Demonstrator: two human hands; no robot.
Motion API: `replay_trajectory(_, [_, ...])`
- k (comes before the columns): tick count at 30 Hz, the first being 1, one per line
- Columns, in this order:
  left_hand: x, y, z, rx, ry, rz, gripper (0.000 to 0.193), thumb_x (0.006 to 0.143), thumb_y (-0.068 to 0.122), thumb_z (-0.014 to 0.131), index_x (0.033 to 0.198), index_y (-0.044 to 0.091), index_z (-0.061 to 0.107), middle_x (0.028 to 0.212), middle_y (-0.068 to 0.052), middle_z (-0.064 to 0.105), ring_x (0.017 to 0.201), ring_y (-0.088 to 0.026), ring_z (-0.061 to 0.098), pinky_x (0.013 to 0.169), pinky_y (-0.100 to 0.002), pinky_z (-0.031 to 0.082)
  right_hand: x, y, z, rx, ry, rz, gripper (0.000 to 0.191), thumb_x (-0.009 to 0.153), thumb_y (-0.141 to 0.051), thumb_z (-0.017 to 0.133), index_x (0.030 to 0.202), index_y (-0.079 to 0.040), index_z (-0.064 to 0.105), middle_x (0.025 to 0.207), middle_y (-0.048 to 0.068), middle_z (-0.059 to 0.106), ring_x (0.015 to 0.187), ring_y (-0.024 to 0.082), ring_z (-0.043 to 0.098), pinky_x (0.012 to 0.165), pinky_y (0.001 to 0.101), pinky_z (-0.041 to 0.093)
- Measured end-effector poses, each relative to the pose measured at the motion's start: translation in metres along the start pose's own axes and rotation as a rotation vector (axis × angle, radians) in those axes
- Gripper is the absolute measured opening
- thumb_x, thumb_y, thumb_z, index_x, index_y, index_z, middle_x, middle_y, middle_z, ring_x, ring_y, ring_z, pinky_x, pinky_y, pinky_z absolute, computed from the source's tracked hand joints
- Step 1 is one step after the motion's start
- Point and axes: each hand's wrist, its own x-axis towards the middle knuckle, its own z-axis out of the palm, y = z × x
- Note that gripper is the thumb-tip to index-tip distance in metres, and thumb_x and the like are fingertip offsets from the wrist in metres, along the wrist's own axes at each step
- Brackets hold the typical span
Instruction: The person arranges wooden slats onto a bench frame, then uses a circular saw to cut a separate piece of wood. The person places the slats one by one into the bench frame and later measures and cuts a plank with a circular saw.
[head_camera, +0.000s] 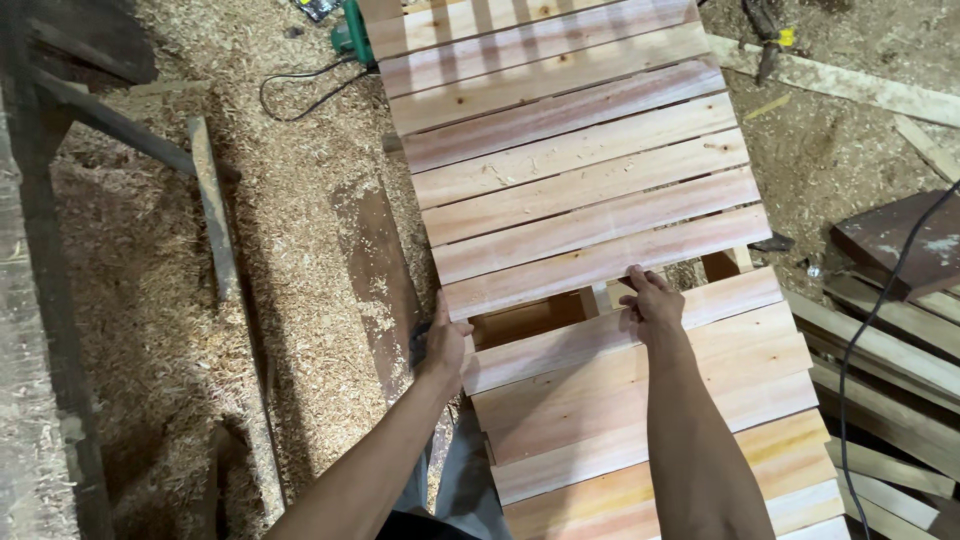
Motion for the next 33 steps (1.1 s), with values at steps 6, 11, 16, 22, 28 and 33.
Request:
replay_trajectory(6, [-0.018, 0.017, 0.002, 0.029, -0.041, 0.034, 0.084, 0.091, 0.005, 0.04, 0.164, 0.029, 0.004, 0.173, -0.01, 0.002, 0.151, -0.031, 0.033, 0.125, -0.053, 0.023, -0.002, -0.002, 0.0, -0.01, 0.012, 0.016, 0.043, 0.091, -0.029, 0.078, 0.125, -0.004, 0.067, 0.099, 0.009, 0.076, 0.062, 0.016, 0.065, 0.042, 0.0293, 0.039])
replay_trajectory(11, [-0.02, 0.019, 0.001, -0.036, -0.004, -0.164, 0.078, 0.095, 0.01, 0.038, 0.163, 0.035, 0.009, 0.171, -0.008, 0.014, 0.15, -0.03, 0.032, 0.12, -0.059, 0.032, -0.002, -0.004, 0.001, -0.012, 0.003, 0.007, 0.041, 0.092, -0.03, 0.077, 0.124, -0.006, 0.068, 0.099, 0.007, 0.076, 0.062, 0.015, 0.064, 0.042, 0.0286, 0.038])
replay_trajectory(16, [-0.002, -0.001, -0.003, 0.015, -0.015, -0.021, 0.076, 0.096, 0.012, 0.037, 0.165, 0.028, 0.01, 0.169, -0.015, 0.023, 0.149, -0.031, 0.034, 0.124, -0.051, 0.025, -0.003, -0.003, 0.002, -0.028, 0.013, 0.013, 0.041, 0.092, -0.03, 0.077, 0.124, -0.006, 0.068, 0.098, 0.006, 0.076, 0.062, 0.014, 0.064, 0.042, 0.0283, 0.037])
replay_trajectory(22, [0.011, -0.017, -0.006, -0.001, -0.033, 0.132, 0.081, 0.09, 0.008, 0.04, 0.164, 0.022, 0.01, 0.172, -0.011, 0.012, 0.152, -0.027, 0.03, 0.124, -0.042, 0.026, -0.003, -0.003, 0.003, -0.01, 0.021, 0.019, 0.038, 0.092, -0.028, 0.077, 0.123, -0.006, 0.068, 0.097, 0.006, 0.075, 0.061, 0.014, 0.065, 0.041, 0.0287, 0.036])
replay_trajectory(28, [0.001, -0.018, -0.002, -0.051, 0.082, 0.055, 0.078, 0.096, 0.018, 0.051, 0.163, 0.018, 0.012, 0.167, -0.012, 0.023, 0.145, -0.026, 0.032, 0.111, -0.041, 0.033, -0.012, 0.002, -0.008, -0.483, 0.004, -0.222, 0.035, 0.095, -0.032, 0.072, 0.122, -0.009, 0.072, 0.107, 0.01, 0.078, 0.072, 0.025, 0.065, 0.057, 0.0367, 0.045])
replay_trajectory(33, [-0.016, -0.039, 0.004, 0.216, 0.222, -0.084, 0.046, 0.093, 0.02, 0.06, 0.131, -0.005, 0.057, 0.126, -0.024, 0.067, 0.11, -0.032, 0.064, 0.092, -0.042, 0.049, -0.031, 0.007, -0.031, -1.233, -0.078, -0.696, 0.022, 0.088, -0.024, 0.072, 0.106, -0.014, 0.079, 0.12, 0.013, 0.068, 0.098, 0.034, 0.07, 0.088, 0.0439, 0.056])
